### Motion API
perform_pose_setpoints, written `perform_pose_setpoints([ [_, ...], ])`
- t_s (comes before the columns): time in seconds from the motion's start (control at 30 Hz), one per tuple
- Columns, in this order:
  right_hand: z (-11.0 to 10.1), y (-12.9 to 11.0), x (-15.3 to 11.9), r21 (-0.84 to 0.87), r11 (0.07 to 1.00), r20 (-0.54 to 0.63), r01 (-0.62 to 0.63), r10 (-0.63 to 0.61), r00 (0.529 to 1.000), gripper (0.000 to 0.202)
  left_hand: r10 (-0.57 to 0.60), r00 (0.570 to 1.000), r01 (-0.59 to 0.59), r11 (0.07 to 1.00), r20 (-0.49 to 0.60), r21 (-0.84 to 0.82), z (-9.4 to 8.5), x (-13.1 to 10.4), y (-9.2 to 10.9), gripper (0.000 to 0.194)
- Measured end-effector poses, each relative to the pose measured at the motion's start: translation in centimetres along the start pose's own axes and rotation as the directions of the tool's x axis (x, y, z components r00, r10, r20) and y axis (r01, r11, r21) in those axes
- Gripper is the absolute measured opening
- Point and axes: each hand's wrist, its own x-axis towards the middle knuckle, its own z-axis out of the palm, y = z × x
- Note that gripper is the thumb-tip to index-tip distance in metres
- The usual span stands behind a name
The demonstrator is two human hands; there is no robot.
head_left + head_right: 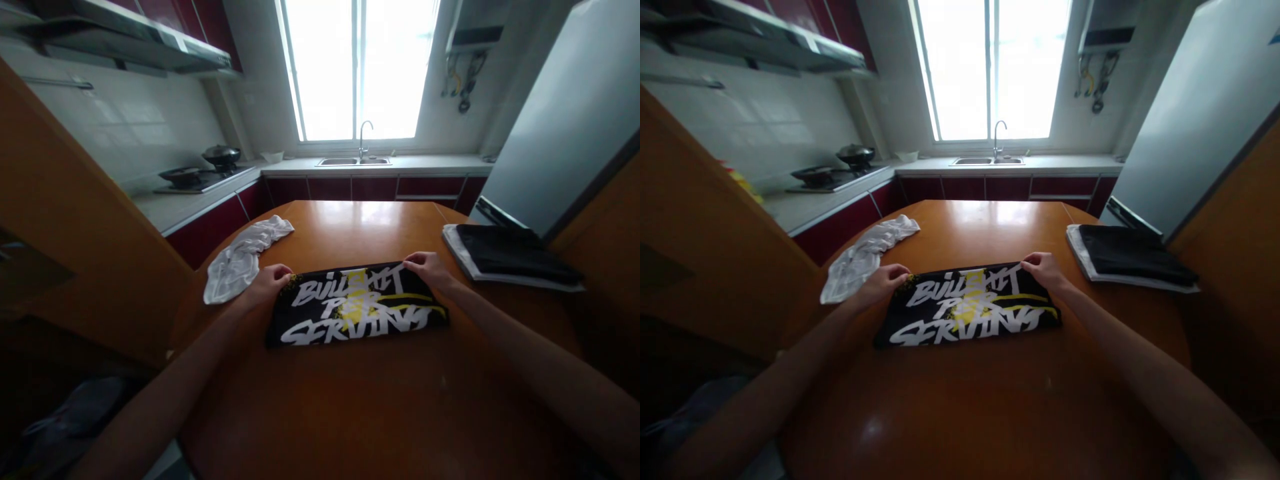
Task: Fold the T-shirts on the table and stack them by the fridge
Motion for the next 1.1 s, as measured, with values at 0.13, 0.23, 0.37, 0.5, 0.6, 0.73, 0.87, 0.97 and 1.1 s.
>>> perform_pose_setpoints([
  [0.13, 0.9, 2.0, 1.1, 0.011, 1.000, 0.023, -0.016, 0.016, 1.000, 0.023, 0.010, 0.999, -0.008, 0.999, -0.041, 0.036, 0.8, 0.3, -1.9, 0.041],
  [0.23, 0.5, 2.2, 2.2, 0.003, 1.000, 0.002, 0.014, -0.014, 1.000, 0.025, 0.015, 0.997, -0.013, 1.000, -0.075, 0.016, 0.4, 0.4, -2.0, 0.042],
  [0.37, 1.1, 2.8, 4.0, -0.097, 0.995, 0.027, 0.034, -0.032, 0.999, 0.021, 0.012, 0.997, -0.010, 1.000, -0.072, 0.026, 1.0, 1.1, -2.7, 0.042],
  [0.5, 2.4, 4.0, 4.4, -0.237, 0.971, 0.040, 0.038, -0.029, 0.999, 0.020, 0.036, 0.994, -0.023, 0.993, -0.108, 0.115, 2.3, 1.6, -4.0, 0.041],
  [0.6, 2.8, 3.6, 3.4, -0.370, 0.928, -0.027, 0.039, -0.053, 0.998, 0.023, 0.097, 0.979, -0.066, 0.983, -0.178, 0.174, 2.3, 1.5, -3.4, 0.041],
  [0.73, 4.1, 0.5, 0.4, -0.566, 0.806, -0.053, 0.174, -0.247, 0.968, 0.036, 0.286, 0.945, -0.230, 0.926, -0.160, 0.298, 3.2, 0.3, 0.7, 0.043],
  [0.87, 7.5, -2.6, -3.4, -0.564, 0.741, 0.169, 0.364, -0.328, 0.929, 0.051, 0.351, 0.930, -0.368, 0.862, 0.115, 0.350, 7.2, -1.5, 5.7, 0.054],
  [0.97, 10.0, -3.1, -5.2, -0.577, 0.726, 0.299, 0.373, -0.238, 0.924, 0.062, 0.256, 0.936, -0.337, 0.848, 0.241, 0.408, 10.5, -2.2, 7.0, 0.069],
  [1.1, 11.0, -2.8, -5.5, -0.590, 0.726, 0.373, 0.354, -0.145, 0.917, 0.067, 0.232, 0.931, -0.338, 0.836, 0.281, 0.431, 11.9, -1.8, 6.4, 0.077],
])
